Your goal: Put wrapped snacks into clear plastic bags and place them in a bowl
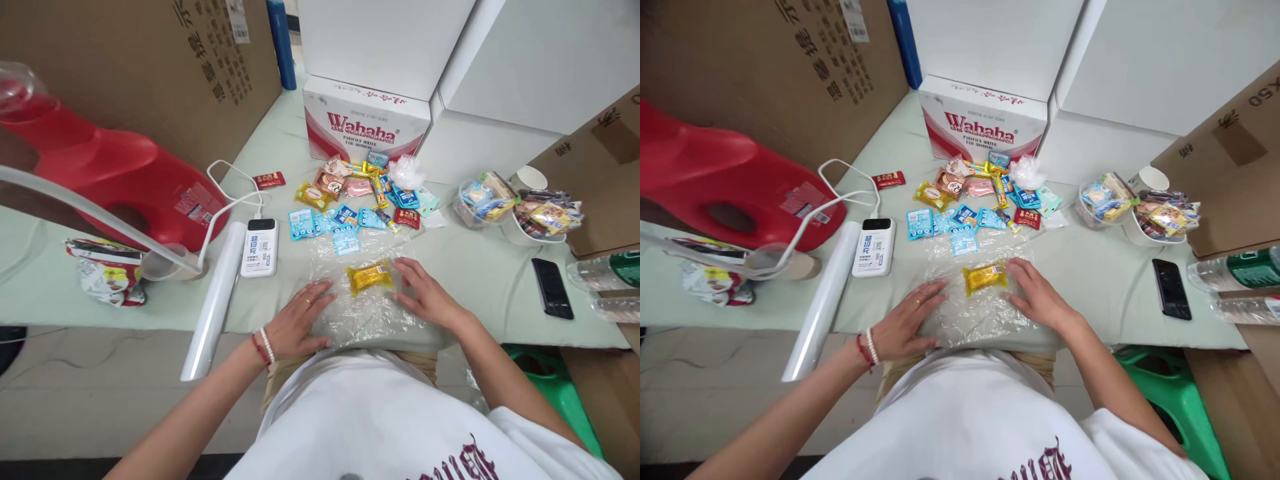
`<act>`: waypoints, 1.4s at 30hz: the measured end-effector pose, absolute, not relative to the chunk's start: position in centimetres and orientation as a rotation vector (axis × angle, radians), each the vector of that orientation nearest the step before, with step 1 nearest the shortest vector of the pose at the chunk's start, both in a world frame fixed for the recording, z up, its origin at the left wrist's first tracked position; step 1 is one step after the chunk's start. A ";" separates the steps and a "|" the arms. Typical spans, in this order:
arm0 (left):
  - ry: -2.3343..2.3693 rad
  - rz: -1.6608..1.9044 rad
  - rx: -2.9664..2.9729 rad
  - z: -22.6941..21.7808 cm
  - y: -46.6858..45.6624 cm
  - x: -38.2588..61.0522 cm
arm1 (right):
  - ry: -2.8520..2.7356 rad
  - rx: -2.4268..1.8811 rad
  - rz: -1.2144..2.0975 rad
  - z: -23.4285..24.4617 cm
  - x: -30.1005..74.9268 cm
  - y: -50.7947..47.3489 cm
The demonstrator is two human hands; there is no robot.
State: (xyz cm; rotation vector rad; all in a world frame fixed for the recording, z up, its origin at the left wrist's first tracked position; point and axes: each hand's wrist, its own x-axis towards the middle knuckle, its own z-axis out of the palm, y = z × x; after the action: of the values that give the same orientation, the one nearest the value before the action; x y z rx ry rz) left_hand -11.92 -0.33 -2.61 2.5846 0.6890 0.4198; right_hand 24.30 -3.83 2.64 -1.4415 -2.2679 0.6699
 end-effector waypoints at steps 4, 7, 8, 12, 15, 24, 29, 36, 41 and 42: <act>0.594 0.314 2.605 -2.5 -1.4 -12.8 | -2.273 -1.450 0.701 1.4 26.8 -8.8; 0.619 0.374 2.554 -2.6 -1.7 -12.5 | -2.180 -1.507 0.657 -0.2 26.8 -10.4; 0.650 0.425 2.504 -2.7 -1.6 -12.3 | -2.135 -1.498 0.655 -0.5 26.8 -10.4; 0.826 0.571 2.239 -2.0 -0.2 -11.7 | -2.022 -1.447 0.813 0.6 26.9 -8.5; 0.953 0.657 2.150 -1.0 1.7 -10.6 | -1.953 -1.534 0.935 2.6 27.4 -5.9; 1.709 0.798 2.083 -3.3 7.2 -6.8 | -2.175 -1.892 0.620 3.4 27.9 4.8; 1.884 1.126 2.103 -2.1 5.8 -7.3 | -2.323 -1.786 0.324 3.5 23.9 9.4; 1.265 1.482 2.684 2.4 -0.5 -5.2 | -2.358 -2.029 0.516 2.1 19.3 11.2; 1.150 0.821 2.807 0.8 -1.3 -1.7 | -2.372 -1.877 0.608 3.2 20.2 10.7; 1.196 0.738 2.786 0.3 -1.1 -1.3 | -2.380 -1.781 0.593 3.7 20.5 10.2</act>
State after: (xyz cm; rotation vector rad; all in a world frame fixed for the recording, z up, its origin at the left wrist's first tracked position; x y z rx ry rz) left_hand -1.28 -1.08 0.27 2.7863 1.1958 0.7378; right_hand 20.51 10.24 3.67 -1.7814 -2.3795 0.5932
